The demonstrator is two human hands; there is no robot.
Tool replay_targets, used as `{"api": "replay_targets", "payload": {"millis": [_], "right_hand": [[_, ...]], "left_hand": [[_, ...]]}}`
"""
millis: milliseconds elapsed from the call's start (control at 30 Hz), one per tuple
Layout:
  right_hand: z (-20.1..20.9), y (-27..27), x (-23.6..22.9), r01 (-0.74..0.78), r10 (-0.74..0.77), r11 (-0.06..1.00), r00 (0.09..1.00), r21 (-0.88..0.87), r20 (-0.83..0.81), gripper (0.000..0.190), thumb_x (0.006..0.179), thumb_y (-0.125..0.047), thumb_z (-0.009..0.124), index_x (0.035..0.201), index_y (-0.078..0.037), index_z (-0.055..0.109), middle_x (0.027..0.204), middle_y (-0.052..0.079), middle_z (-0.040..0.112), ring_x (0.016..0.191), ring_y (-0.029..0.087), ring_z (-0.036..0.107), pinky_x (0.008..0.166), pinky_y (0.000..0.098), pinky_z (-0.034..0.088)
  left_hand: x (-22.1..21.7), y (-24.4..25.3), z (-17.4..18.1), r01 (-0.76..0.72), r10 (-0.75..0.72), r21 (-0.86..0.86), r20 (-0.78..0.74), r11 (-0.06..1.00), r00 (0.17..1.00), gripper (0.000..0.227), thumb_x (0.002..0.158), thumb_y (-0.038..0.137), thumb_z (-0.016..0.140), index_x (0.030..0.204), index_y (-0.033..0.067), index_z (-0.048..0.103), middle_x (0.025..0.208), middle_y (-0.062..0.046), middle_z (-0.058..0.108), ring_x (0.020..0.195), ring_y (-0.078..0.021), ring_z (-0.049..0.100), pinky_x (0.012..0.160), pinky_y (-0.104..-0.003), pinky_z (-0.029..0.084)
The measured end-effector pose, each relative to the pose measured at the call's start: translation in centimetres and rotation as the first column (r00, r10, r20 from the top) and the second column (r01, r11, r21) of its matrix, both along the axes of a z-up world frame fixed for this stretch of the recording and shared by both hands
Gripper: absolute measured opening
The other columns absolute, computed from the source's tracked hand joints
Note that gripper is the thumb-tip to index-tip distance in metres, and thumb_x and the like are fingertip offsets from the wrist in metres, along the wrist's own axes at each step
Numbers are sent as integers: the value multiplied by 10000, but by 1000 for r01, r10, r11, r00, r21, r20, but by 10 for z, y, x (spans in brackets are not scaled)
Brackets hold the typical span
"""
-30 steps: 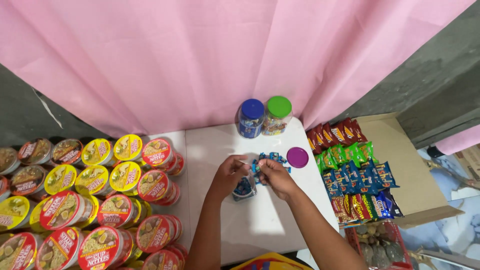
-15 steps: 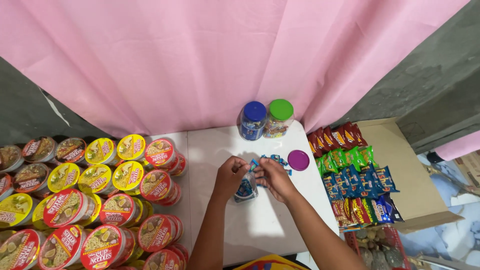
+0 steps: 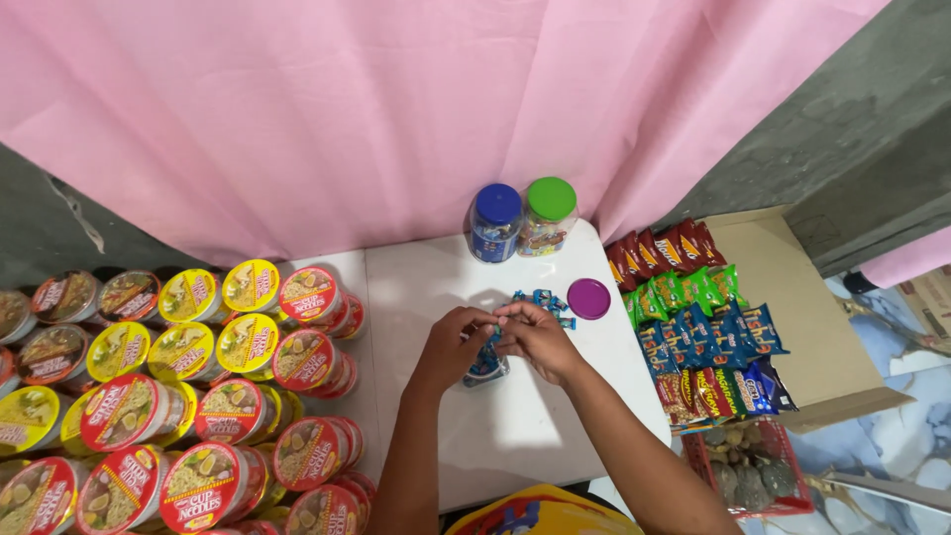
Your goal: The person picks up small blue-wrapped candies from a table and places them into a clear plastic jar. They repeat this action multiple times, filling the jar with candies. The person then closes the jar with a blue lid and moves it aside.
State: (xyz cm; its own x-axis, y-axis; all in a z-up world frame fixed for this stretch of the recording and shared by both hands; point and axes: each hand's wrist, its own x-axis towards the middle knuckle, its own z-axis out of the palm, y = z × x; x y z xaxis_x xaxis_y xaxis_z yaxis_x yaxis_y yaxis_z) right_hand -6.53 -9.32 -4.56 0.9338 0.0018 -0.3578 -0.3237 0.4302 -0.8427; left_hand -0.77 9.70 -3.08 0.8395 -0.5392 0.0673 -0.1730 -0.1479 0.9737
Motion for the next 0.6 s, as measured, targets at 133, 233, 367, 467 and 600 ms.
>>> {"api": "replay_targets", "payload": {"millis": [133, 233, 367, 467, 600], "right_hand": [[15, -3, -2, 40, -30, 994, 995, 106, -96, 207, 935, -41, 556, 1131, -16, 616, 998, 138, 747, 860, 240, 777, 817, 386, 651], [-4, -3, -11, -4, 25, 989, 990, 149, -138, 207, 917, -41, 594, 1112, -36, 665, 959, 137, 759, 869, 227, 774, 842, 383, 637], [-45, -4, -6, -70, 69, 961, 998, -268, -12, 126, 960, -125, 702, 1012, -19, 661, 862, 75, 697, 752, 186, 681, 716, 363, 606], [-47, 1, -6, -78, 114, 829, 993, -554, 31, 149, 963, -173, 736, 979, -29, 698, 814, 61, 680, 718, 146, 625, 658, 310, 538], [12, 19, -17, -55, 101, 601, 995, -797, 7, 221, 888, -216, 803, 1030, -81, 701, 779, 24, 689, 709, 105, 649, 659, 264, 534]], "left_hand": [[-4, 0, 16, 0, 0, 63, -1, 998, 1000, 216, 924, 197, 732, 1107, 89, 769, 992, -37, 750, 838, -125, 714, 741, -305, 581], [-13, 5, 13, 56, -24, 204, -157, 977, 987, 410, 788, 165, 818, 1189, 125, 741, 927, -90, 780, 776, -164, 695, 709, -313, 567], [-4, 5, -8, 7, -23, 337, 42, 942, 999, 229, 944, 255, 736, 1108, 118, 819, 859, -106, 771, 784, -227, 662, 759, -368, 534], [-5, 6, -18, -114, 51, 303, 209, 946, 977, 217, 868, 227, 777, 1047, 105, 794, 879, -95, 756, 852, -253, 632, 806, -404, 519], [-9, 7, -12, -173, 116, 340, 180, 924, 977, 274, 784, 183, 788, 1032, 73, 744, 916, -110, 722, 909, -264, 615, 812, -414, 524]]}}
